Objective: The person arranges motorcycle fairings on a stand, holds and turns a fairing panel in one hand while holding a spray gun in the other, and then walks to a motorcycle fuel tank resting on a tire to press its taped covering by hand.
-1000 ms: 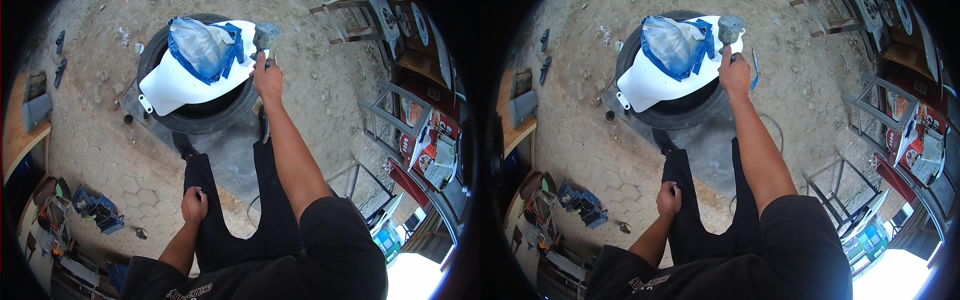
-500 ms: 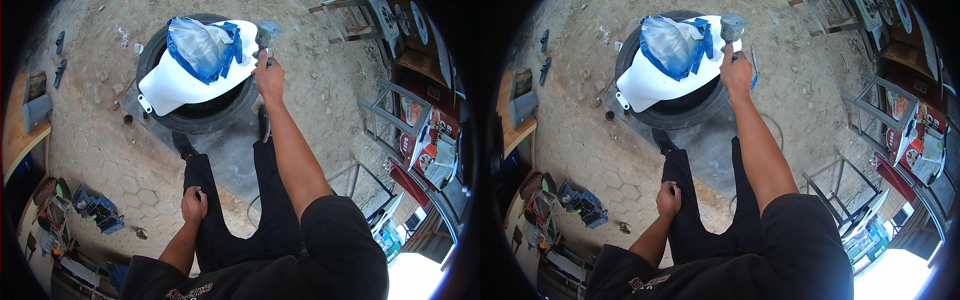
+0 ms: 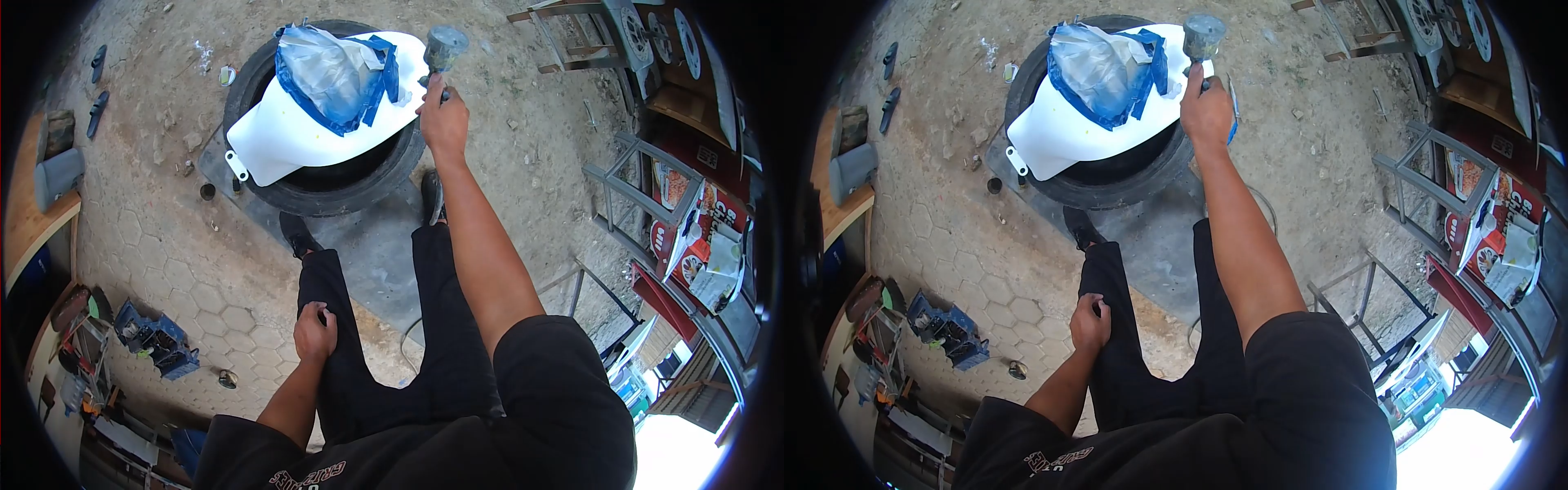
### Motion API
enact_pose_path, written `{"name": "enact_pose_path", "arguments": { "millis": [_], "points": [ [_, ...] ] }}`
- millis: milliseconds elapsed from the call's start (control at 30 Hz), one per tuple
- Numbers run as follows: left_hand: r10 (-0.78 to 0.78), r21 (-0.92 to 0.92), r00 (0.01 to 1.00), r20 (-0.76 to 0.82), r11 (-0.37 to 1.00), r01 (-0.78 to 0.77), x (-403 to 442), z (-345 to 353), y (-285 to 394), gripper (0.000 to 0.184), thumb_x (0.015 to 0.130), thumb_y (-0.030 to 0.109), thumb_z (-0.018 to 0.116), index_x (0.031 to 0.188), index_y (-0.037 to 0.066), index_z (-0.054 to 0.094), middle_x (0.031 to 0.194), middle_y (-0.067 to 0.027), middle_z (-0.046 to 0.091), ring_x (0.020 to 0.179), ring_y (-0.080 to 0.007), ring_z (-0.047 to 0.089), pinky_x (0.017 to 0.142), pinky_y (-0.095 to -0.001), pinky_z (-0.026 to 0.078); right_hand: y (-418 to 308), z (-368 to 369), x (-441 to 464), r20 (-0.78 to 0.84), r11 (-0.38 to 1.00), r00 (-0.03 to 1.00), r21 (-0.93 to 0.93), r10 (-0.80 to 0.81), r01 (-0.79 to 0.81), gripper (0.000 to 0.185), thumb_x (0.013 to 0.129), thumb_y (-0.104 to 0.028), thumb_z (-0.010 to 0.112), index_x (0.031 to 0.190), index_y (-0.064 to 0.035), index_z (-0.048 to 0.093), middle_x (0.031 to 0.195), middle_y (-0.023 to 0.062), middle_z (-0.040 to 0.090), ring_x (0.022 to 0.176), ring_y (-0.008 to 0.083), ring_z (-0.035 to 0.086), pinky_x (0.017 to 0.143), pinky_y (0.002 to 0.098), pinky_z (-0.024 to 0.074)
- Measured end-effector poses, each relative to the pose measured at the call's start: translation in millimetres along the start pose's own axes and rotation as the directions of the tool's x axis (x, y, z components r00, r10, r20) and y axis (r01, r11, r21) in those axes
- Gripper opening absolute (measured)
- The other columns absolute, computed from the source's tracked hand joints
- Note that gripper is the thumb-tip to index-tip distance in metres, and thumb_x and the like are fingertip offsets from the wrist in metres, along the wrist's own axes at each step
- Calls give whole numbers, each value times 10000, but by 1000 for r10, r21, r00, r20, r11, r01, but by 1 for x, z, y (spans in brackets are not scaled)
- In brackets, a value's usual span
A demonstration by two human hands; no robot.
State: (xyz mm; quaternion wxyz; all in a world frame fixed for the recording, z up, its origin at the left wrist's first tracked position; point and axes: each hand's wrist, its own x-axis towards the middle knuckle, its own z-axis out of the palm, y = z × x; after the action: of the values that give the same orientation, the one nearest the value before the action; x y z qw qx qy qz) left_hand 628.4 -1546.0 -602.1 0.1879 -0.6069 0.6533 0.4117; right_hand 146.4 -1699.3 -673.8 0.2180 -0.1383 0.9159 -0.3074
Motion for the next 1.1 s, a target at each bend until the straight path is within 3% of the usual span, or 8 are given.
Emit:
{"name": "enact_pose_path", "arguments": {
  "millis": [67, 167, 267, 467, 633, 900, 1000, 1100],
  "points": [
    [-8, -2, 1000, 1, 1000, 8, 1, -1, 1, 237, 1014, 200, 689, 1177, 46, 765, 1193, -187, 795, 1130, -432, 761, 1001, -521, 598, -4, -8, -16, 42, 999, 998, -15, 51, -51, 681, 1169, -579, 497, 1135, 29, 800, 882, 228, 824, 991, 433, 817, 934, 521, 603],
    [-12, -3, 1000, 7, 1000, 13, 2, -3, 2, 237, 1015, 203, 687, 1176, 48, 765, 1194, -188, 794, 1131, -434, 760, 1004, -525, 598, 21, -7, -24, 15, 997, 999, 50, 51, -52, 692, 1173, -598, 524, 1046, 47, 743, 802, 144, 802, 647, 213, 743, 679, 388, 586],
    [-15, 2, 1000, 6, 1000, 15, 2, -4, 0, 240, 1015, 210, 685, 1180, 52, 763, 1196, -187, 793, 1134, -437, 757, 1006, -529, 598, 39, -12, -39, -76, 982, 996, 185, 55, -40, 676, 1184, -597, 524, 1059, 37, 722, 799, 129, 780, 597, 172, 688, 611, 344, 553],
    [-10, 4, 1000, 1, 1000, 10, 2, -4, -11, 256, 1017, 226, 684, 1207, 68, 751, 1205, -168, 788, 1145, -432, 750, 1019, -533, 588, 23, -31, -134, 114, 896, 993, 435, 42, -88, 513, 1230, -417, 525, 1060, 35, 699, 825, 100, 741, 620, 101, 624, 598, 302, 491],
    [-29, -18, 999, 14, 999, 30, -2, -3, -21, 257, 1022, 230, 683, 1224, 83, 742, 1208, -152, 786, 1160, -412, 746, 1041, -524, 573, 19, -10, -195, 380, 930, 922, 361, -77, -71, 467, 1225, -387, 556, 1040, 16, 703, 787, 78, 745, 637, 107, 641, 612, 313, 493],
    [-48, -66, 999, -5, 997, 47, -11, 4, -38, 238, 1017, 235, 687, 1204, 96, 738, 1185, -126, 785, 1147, -379, 747, 1022, -514, 560, -29, 2, -135, 550, 977, 809, 165, -208, 138, 512, 1215, -434, 552, 1003, 2, 719, 774, 100, 749, 753, 198, 732, 785, 383, 560],
    [-57, -96, 998, -13, 994, 56, -14, 2, -40, 235, 1011, 227, 688, 1199, 95, 736, 1166, -120, 780, 1139, -369, 747, 1016, -511, 556, -38, -3, -94, 628, 922, 694, 110, -353, 370, 536, 1221, -479, 533, 1068, -7, 736, 741, 45, 705, 637, 113, 614, 627, 319, 487],
    [-42, -115, 999, -29, 993, 38, -15, 8, -44, 230, 1005, 218, 688, 1190, 91, 735, 1147, -118, 774, 1131, -364, 746, 1008, -508, 553, -44, -1, -71, 653, 856, 605, 133, -455, 500, 520, 1220, -462, 535, 1064, -9, 737, 737, 44, 701, 642, 126, 620, 648, 330, 494]
  ]
}}
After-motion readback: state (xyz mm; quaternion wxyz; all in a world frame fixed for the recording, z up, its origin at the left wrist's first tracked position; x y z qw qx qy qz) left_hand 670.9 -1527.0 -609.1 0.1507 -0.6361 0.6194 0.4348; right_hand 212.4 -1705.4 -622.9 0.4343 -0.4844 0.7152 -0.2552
